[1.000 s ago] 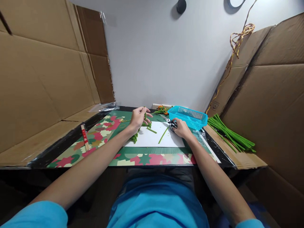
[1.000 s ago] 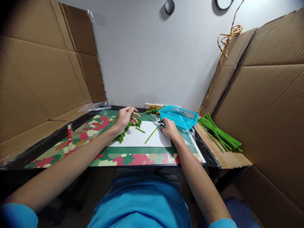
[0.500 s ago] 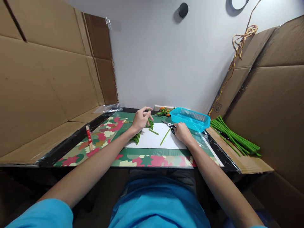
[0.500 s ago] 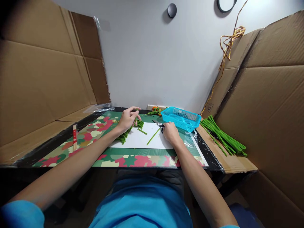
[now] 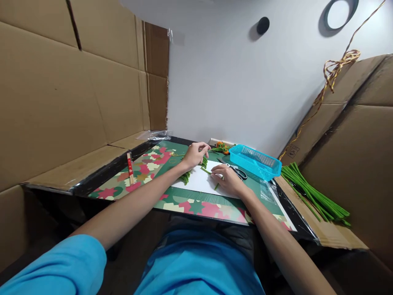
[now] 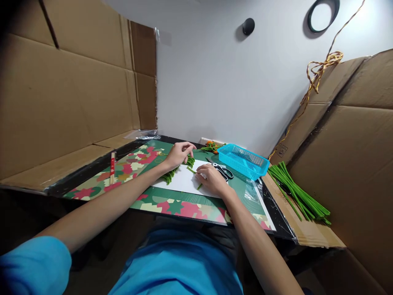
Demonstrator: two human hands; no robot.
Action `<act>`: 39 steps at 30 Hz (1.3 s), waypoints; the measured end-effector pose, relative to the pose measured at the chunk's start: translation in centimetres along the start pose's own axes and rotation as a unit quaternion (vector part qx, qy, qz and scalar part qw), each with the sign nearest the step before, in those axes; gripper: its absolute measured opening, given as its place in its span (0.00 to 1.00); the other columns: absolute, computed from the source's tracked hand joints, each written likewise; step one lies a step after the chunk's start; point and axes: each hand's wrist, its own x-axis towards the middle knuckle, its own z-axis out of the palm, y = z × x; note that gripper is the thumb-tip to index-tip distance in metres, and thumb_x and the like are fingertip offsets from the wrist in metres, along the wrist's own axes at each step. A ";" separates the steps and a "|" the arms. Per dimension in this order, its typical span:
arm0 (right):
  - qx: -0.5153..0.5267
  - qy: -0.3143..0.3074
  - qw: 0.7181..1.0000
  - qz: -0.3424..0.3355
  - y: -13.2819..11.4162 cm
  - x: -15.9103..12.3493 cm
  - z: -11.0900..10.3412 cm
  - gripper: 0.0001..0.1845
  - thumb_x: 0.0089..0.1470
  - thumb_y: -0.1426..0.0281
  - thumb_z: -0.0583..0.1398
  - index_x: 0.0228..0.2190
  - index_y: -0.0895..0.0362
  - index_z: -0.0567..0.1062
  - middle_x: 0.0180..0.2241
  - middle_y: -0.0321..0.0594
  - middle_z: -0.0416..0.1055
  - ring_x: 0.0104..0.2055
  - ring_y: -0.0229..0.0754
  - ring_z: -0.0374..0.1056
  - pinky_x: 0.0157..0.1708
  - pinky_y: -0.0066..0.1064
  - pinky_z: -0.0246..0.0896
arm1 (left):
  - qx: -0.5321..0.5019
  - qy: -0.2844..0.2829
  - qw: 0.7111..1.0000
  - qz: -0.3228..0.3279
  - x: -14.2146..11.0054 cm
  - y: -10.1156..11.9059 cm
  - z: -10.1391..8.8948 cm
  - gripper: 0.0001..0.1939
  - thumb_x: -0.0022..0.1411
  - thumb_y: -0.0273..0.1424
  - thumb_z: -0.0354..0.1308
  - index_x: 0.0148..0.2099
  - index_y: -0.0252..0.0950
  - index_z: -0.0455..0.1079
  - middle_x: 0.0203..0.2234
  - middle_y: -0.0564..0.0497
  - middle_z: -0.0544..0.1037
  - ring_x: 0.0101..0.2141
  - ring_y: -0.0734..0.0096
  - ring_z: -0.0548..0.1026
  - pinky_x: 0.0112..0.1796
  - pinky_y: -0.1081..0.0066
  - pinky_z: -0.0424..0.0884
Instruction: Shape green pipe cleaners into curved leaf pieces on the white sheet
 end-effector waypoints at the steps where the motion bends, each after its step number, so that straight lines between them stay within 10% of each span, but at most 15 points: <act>1: 0.000 -0.007 1.000 -0.002 0.1 -0.1 0.0 0.12 0.69 0.69 0.58 0.41 0.56 0.83 0.49 0.48 0.80 0.52 0.50 0.73 0.55 0.39 0.63 | 0.001 -0.001 1.000 0.000 0.0 0.0 0.0 0.15 0.70 0.38 0.56 0.43 0.31 0.78 0.24 0.51 0.79 0.13 0.78 0.68 0.17 0.76 0.62; 22: -0.186 -0.008 0.976 0.111 0.5 -0.3 -1.9 0.19 0.67 0.70 0.60 0.23 0.57 0.75 0.28 0.43 0.77 0.34 0.43 0.69 0.38 0.33 0.51 | 0.022 -0.036 0.999 -0.018 -0.4 0.6 0.1 0.12 0.70 0.33 0.56 0.40 0.31 0.77 0.25 0.50 0.80 0.13 0.80 0.68 0.17 0.77 0.63; 39: -0.130 -0.033 0.985 0.105 0.4 -0.4 -1.7 0.04 0.61 0.74 0.65 0.34 0.56 0.81 0.29 0.37 0.77 0.34 0.41 0.69 0.40 0.32 0.53 | 0.033 -0.061 0.998 -0.011 -0.5 0.2 0.2 0.11 0.68 0.32 0.57 0.46 0.31 0.77 0.28 0.49 0.82 0.14 0.78 0.69 0.18 0.75 0.66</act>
